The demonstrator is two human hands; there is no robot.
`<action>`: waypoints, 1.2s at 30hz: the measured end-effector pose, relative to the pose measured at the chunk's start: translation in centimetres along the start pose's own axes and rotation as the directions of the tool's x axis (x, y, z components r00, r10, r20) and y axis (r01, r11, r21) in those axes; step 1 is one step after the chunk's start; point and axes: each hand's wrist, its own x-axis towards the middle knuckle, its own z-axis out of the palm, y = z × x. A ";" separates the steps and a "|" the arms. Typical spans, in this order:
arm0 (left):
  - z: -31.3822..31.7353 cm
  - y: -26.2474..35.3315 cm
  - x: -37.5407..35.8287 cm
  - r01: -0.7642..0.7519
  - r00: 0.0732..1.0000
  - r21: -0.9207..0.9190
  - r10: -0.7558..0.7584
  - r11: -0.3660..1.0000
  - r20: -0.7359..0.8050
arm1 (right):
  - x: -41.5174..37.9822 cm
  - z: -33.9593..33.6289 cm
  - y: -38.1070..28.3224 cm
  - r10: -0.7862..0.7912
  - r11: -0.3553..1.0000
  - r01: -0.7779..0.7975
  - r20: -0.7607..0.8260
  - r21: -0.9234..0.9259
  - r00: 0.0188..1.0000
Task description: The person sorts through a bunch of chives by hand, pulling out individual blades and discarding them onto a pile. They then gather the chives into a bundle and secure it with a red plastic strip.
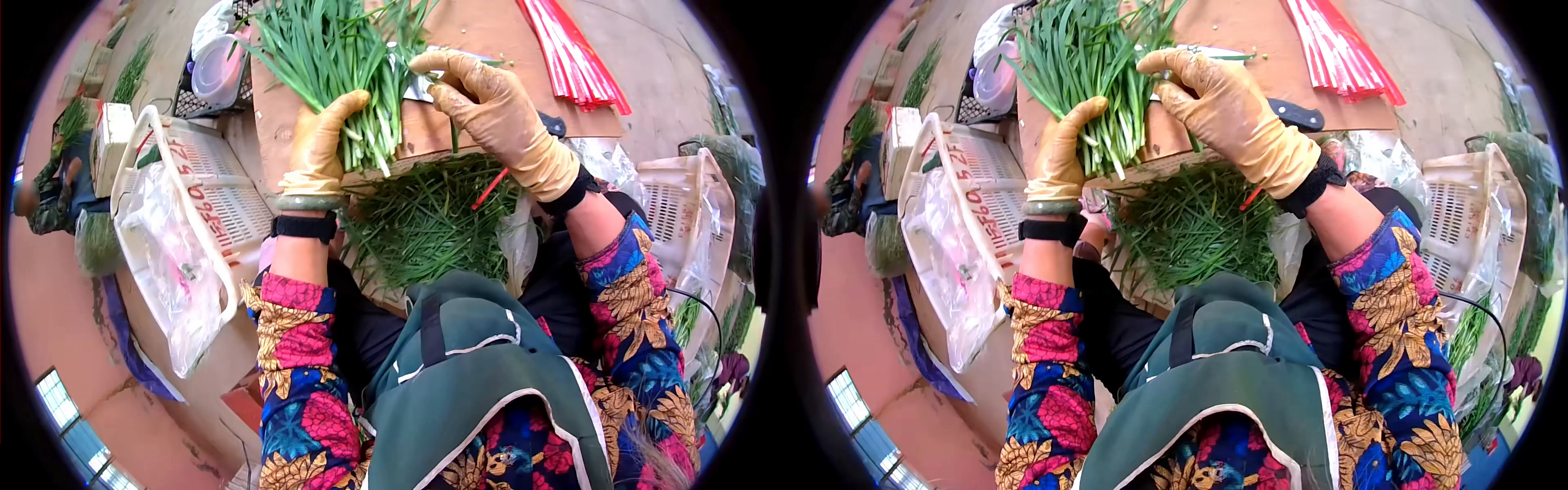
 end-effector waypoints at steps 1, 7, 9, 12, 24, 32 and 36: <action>-0.2 0.0 0.2 0.026 1.000 0.040 -0.025 0.999 -0.001 | 0.3 -0.9 -0.8 0.033 0.998 -0.032 -0.008 0.059 0.999; -0.5 -0.5 0.2 0.019 0.999 0.028 -0.020 0.999 0.036 | -0.1 -10.5 -2.5 0.116 0.970 -0.081 -0.146 0.228 0.983; -1.2 -1.3 1.0 0.038 0.999 0.013 -0.038 0.999 0.016 | -2.4 -15.5 -1.9 0.162 0.955 -0.100 -0.211 0.280 0.964; -2.8 -1.2 1.6 0.066 0.998 0.046 -0.066 0.997 -0.011 | -7.6 -22.9 -2.2 0.196 0.917 -0.051 -0.337 0.396 0.921; -4.2 -0.1 2.8 0.272 0.962 -0.041 -0.271 0.961 0.030 | -39.5 -45.0 -7.5 -0.154 0.844 -0.473 -0.959 -0.254 0.240; -2.9 -0.1 1.6 0.170 0.985 -0.012 -0.169 0.985 0.024 | -57.8 -49.1 0.8 0.245 0.097 -0.853 -0.818 -0.513 0.520; -1.4 1.2 0.4 0.084 0.996 0.066 -0.081 0.994 -0.039 | -46.4 -53.1 1.1 0.245 0.532 -0.721 -0.734 -0.444 0.633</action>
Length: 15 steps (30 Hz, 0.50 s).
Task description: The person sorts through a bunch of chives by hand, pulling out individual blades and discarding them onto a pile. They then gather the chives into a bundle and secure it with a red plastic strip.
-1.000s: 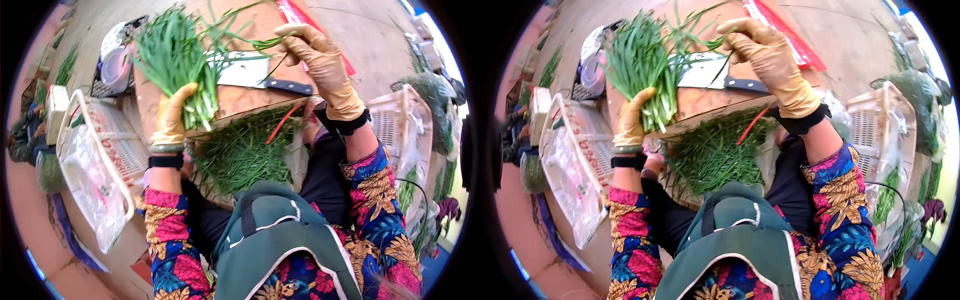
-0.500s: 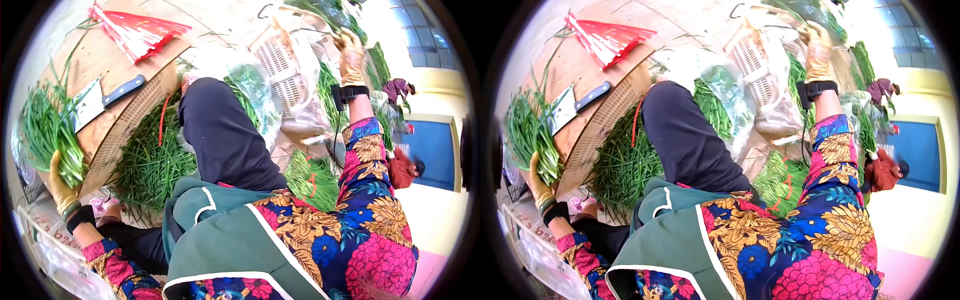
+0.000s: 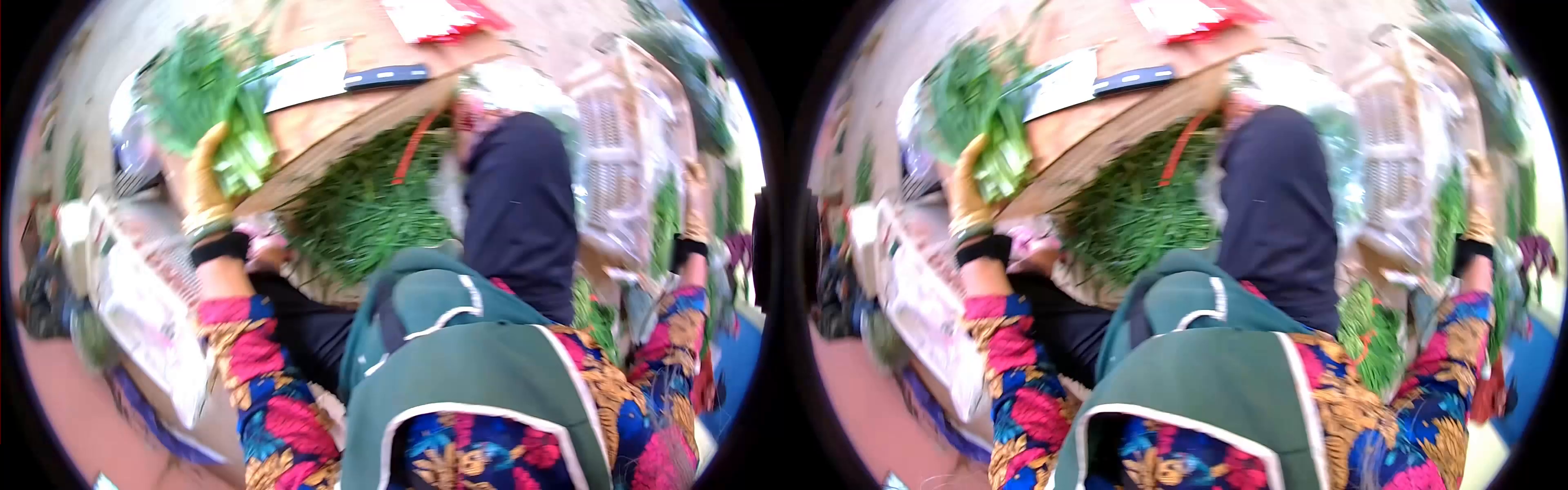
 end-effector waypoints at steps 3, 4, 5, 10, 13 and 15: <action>1.1 0.2 -0.5 0.066 0.998 -0.067 -0.066 0.996 0.001 | 1.9 7.5 -23.6 -0.082 0.976 0.020 0.284 0.216 0.955; 1.1 0.1 -0.2 0.069 0.998 -0.101 -0.070 0.993 -0.007 | 1.1 10.2 -30.7 -0.181 0.967 0.096 0.371 0.235 0.911; 1.2 -0.4 0.1 0.079 0.997 -0.147 -0.081 0.986 -0.007 | 0.3 13.0 -36.6 -0.290 0.949 0.183 0.479 0.258 0.828; 0.7 -1.0 0.5 0.042 0.999 -0.143 -0.038 0.989 0.032 | -2.1 27.8 -52.9 -0.571 0.815 0.389 0.704 0.429 0.422; 0.6 -0.9 0.4 0.079 0.997 -0.159 -0.075 0.984 0.031 | -3.7 36.3 -58.0 -0.677 0.681 0.670 0.605 0.297 0.419; 0.5 -1.4 0.8 0.018 0.999 -0.148 -0.014 0.989 0.030 | -4.8 40.0 -60.1 -0.620 0.722 0.655 0.630 0.225 0.467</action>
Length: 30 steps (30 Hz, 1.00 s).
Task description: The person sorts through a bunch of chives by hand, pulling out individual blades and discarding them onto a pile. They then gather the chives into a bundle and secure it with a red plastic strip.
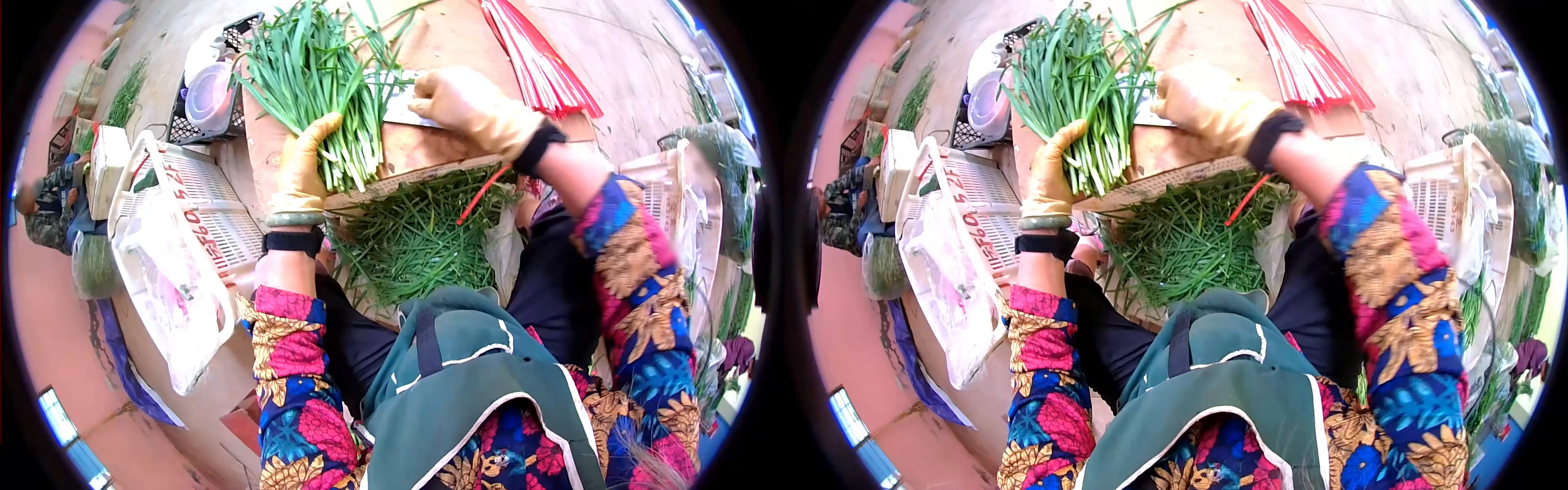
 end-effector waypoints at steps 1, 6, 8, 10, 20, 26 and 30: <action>0.0 0.0 0.1 0.000 1.000 -0.015 -0.001 1.000 -0.008 | 1.2 0.9 -1.3 0.148 0.989 -0.146 0.051 -0.038 0.988; 0.5 1.0 -1.2 -0.044 0.999 0.147 0.045 0.988 -0.004 | 3.8 3.3 -1.0 0.189 0.965 -0.194 -0.047 -0.178 0.981; 0.1 1.0 -1.3 -0.050 0.999 0.161 0.049 0.986 0.012 | 4.1 3.1 -0.4 0.223 0.953 -0.224 -0.027 -0.202 0.974; -0.2 1.0 -0.9 -0.038 0.999 0.118 0.036 0.992 0.018 | 3.7 1.8 0.0 0.241 0.963 -0.235 0.037 -0.134 0.970; -0.5 1.0 -0.6 0.077 0.997 0.091 -0.077 0.993 0.002 | -10.4 -8.9 10.3 0.249 0.962 -0.266 -0.215 -0.053 0.944; -0.7 0.7 -0.6 0.105 0.992 -0.007 -0.105 0.994 0.066 | -30.4 -15.3 22.7 0.282 0.821 -0.523 -0.633 -0.229 0.721; -0.8 0.4 0.0 0.076 0.996 0.020 -0.075 0.997 -0.044 | -48.4 -16.5 30.1 0.631 0.376 -0.910 -0.672 -0.173 0.388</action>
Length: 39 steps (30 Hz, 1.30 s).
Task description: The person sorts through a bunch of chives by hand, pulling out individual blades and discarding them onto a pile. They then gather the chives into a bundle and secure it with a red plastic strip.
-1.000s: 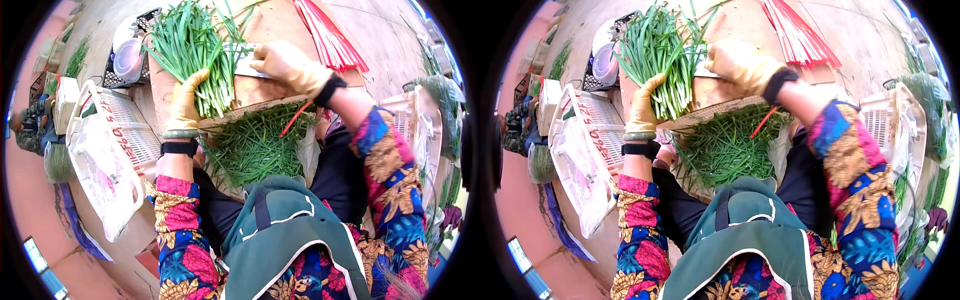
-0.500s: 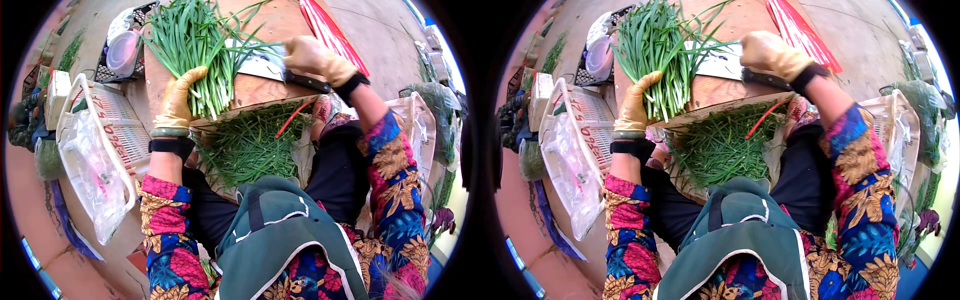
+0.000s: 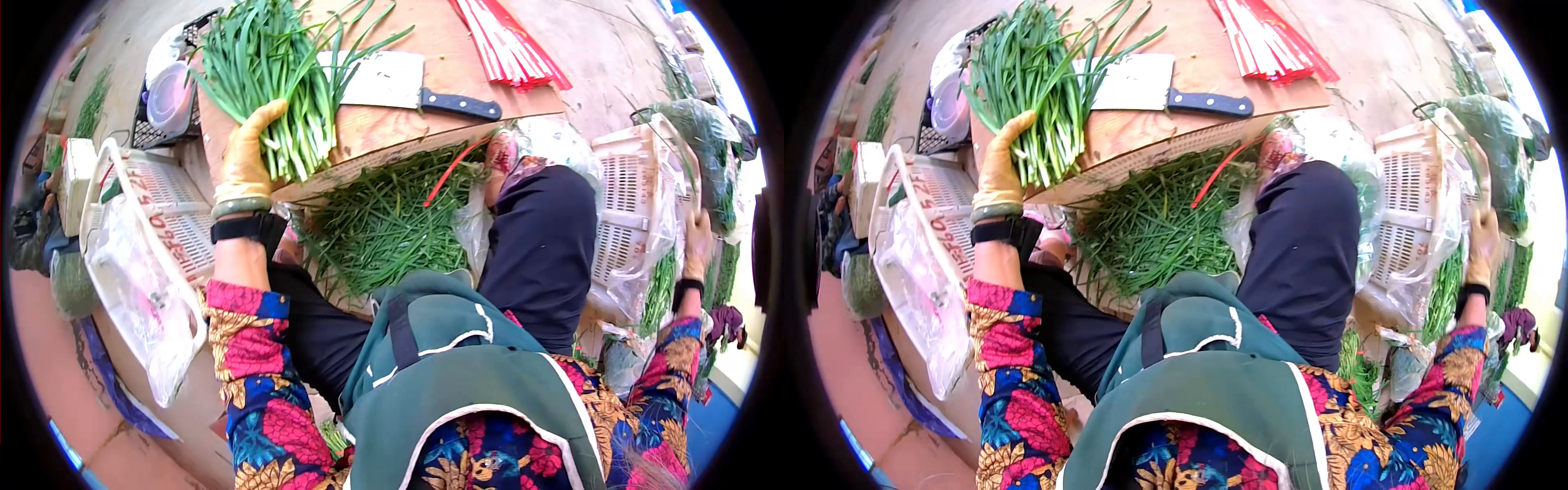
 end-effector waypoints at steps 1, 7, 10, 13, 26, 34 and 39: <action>0.1 0.1 -0.2 0.013 1.000 0.000 -0.013 1.000 -0.007 | 0.1 2.2 7.7 -0.018 0.996 0.020 0.030 -0.089 0.999; 0.4 0.2 -0.3 0.063 0.996 -0.045 -0.065 0.997 -0.057 | -2.7 9.8 23.1 -0.075 0.976 0.110 0.185 -0.186 0.980; -0.3 0.2 0.3 0.018 0.999 -0.028 -0.020 0.999 -0.047 | -1.2 5.6 2.1 -0.127 0.785 -0.117 0.344 0.608 0.930; 0.3 0.7 -0.4 0.013 0.997 -0.016 -0.014 1.000 -0.078 | -3.7 -2.8 -22.8 -0.621 0.698 0.355 0.280 0.622 0.732; 0.4 1.3 -0.7 -0.045 0.999 -0.133 0.048 0.990 0.022 | -18.0 -0.2 -59.4 -0.846 0.467 -0.338 0.524 0.817 0.098; -1.2 1.2 0.0 -0.063 0.998 -0.187 0.061 0.980 -0.018 | -16.4 3.9 -57.1 -0.883 0.334 -0.680 0.470 0.653 0.018; -0.9 1.4 -0.3 -0.050 0.999 -0.164 0.049 0.985 -0.012 | -17.0 3.3 -57.2 -0.870 0.312 -0.641 0.481 0.702 0.104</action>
